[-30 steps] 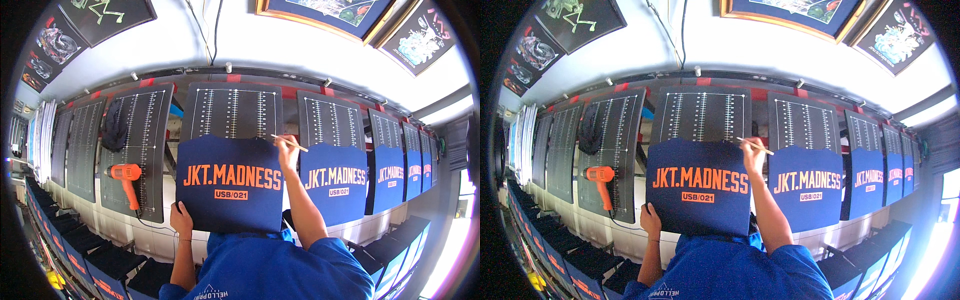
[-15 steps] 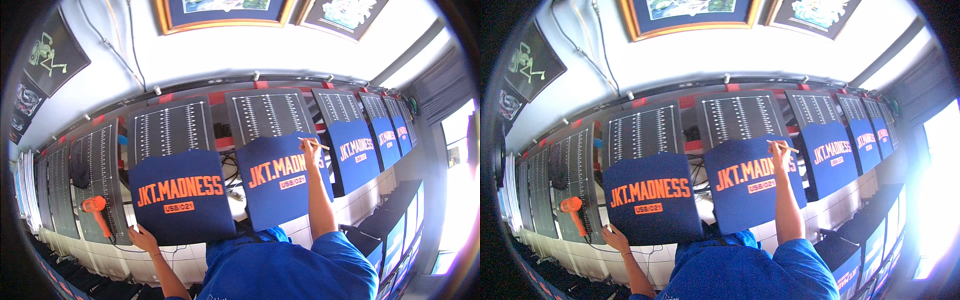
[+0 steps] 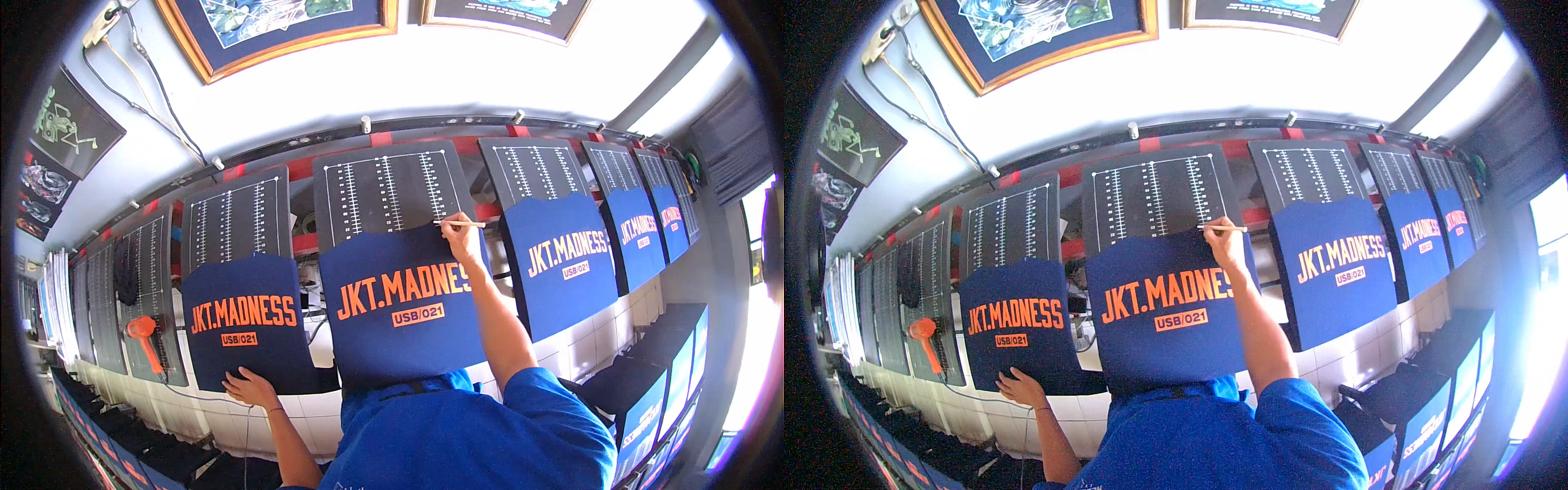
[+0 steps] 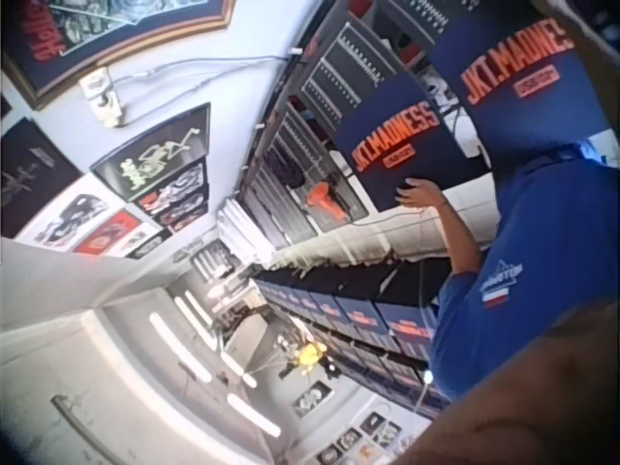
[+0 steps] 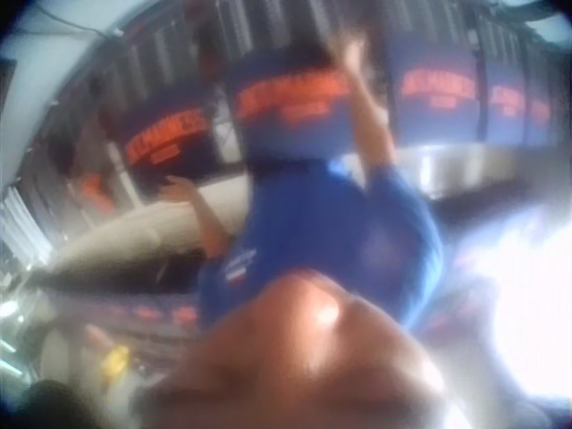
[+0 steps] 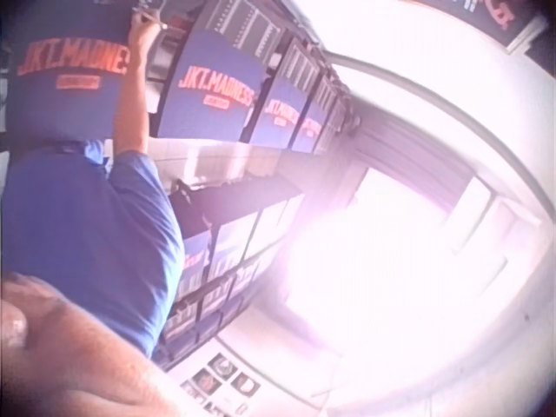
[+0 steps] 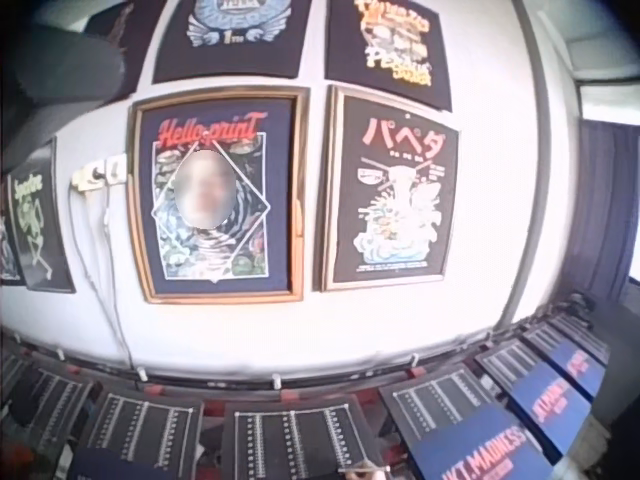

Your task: The person uses a heat gun to dry the ink on several t-shirts mounted on printing boards, marks a board with a pencil, and then walks across the workshop to another station.

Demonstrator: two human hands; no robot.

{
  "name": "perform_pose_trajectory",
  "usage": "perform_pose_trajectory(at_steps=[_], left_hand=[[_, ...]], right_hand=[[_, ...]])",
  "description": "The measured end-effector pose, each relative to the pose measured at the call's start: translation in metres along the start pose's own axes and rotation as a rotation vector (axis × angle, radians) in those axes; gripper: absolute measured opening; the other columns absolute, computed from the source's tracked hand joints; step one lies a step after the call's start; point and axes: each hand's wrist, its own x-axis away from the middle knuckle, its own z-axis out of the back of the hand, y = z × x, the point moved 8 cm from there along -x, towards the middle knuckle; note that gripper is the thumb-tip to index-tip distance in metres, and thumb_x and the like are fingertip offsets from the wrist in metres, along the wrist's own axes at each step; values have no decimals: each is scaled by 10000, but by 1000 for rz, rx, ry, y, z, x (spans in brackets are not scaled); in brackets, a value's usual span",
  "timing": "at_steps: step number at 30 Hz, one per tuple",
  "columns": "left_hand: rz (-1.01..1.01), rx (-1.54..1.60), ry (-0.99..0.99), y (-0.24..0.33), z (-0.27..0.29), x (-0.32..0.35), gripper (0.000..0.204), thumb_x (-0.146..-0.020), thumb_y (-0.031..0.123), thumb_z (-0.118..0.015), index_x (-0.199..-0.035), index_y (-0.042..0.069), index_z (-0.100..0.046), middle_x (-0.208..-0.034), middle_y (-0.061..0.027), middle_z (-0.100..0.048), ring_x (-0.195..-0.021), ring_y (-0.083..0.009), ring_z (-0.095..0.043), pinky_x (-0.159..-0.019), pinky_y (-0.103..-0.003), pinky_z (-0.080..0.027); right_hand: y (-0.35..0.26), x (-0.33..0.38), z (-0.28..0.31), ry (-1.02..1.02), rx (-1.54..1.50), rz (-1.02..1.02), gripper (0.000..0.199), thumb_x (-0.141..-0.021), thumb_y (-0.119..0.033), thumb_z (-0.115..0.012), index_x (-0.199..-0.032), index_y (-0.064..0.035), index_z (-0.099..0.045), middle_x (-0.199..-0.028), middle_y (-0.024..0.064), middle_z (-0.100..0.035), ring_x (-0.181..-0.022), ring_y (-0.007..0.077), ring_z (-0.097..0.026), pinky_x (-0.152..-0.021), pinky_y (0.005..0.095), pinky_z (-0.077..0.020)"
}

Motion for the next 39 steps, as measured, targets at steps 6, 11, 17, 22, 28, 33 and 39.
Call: perform_pose_trajectory(at_steps=[6,11,17,22,28,33,39], left_hand=[[-44,18,16,8,2,6,590,-1034,457,-395,-1435,25,-424,-1523,-242,-337,-1391,-432,-318,-1151,-534,-263],[-50,18,19,7,2,6,570,-1033,433,-409,-1423,18,-437,-1517,-236,-350,-1387,-423,-327,-1158,-526,-251],[-32,30,19,11,5,6,556,-1031,421,-419,-1412,17,-455,-1505,-234,-372,-1389,-414,-326,-1155,-522,-256],[-34,45,28,8,4,6,557,-1029,421,-424,-1412,17,-460,-1497,-236,-382,-1392,-408,-322,-1149,-516,-264],[-25,49,7,12,7,2,545,-1025,401,-436,-1416,22,-457,-1508,-232,-367,-1399,-415,-307,-1157,-517,-252],[-30,85,-10,12,8,2,528,-1020,389,-445,-1413,36,-467,-1525,-220,-348,-1412,-432,-278,-1167,-530,-236],[-67,6,22,0,-3,2,542,-1022,434,-422,-1387,41,-503,-1487,-216,-409,-1392,-413,-333,-1168,-520,-239]], right_hand=[[-20,6,3,27,68,22,155,-850,-146,-708,-867,-8,-642,-751,114,-689,-691,159,-656,-637,319,-511],[-24,6,4,52,98,35,141,-838,-120,-713,-861,-2,-639,-734,124,-690,-664,184,-666,-623,322,-516],[-25,6,4,85,122,84,125,-832,-107,-705,-849,-4,-637,-739,145,-690,-667,233,-683,-620,334,-522],[-33,5,2,48,125,93,129,-823,-111,-710,-847,-6,-638,-732,146,-685,-662,234,-681,-617,338,-523],[-29,5,5,32,57,80,125,-828,-106,-691,-855,4,-638,-741,121,-678,-667,166,-648,-634,310,-513],[2,20,56,265,-468,-69,134,-920,-130,-636,-906,-2,-601,-779,80,-652,-689,133,-623,-649,276,-524],[21,87,151,200,-350,-136,240,-993,-195,-579,-1119,5,-617,-829,50,-638,-696,102,-598,-636,255,-513]])
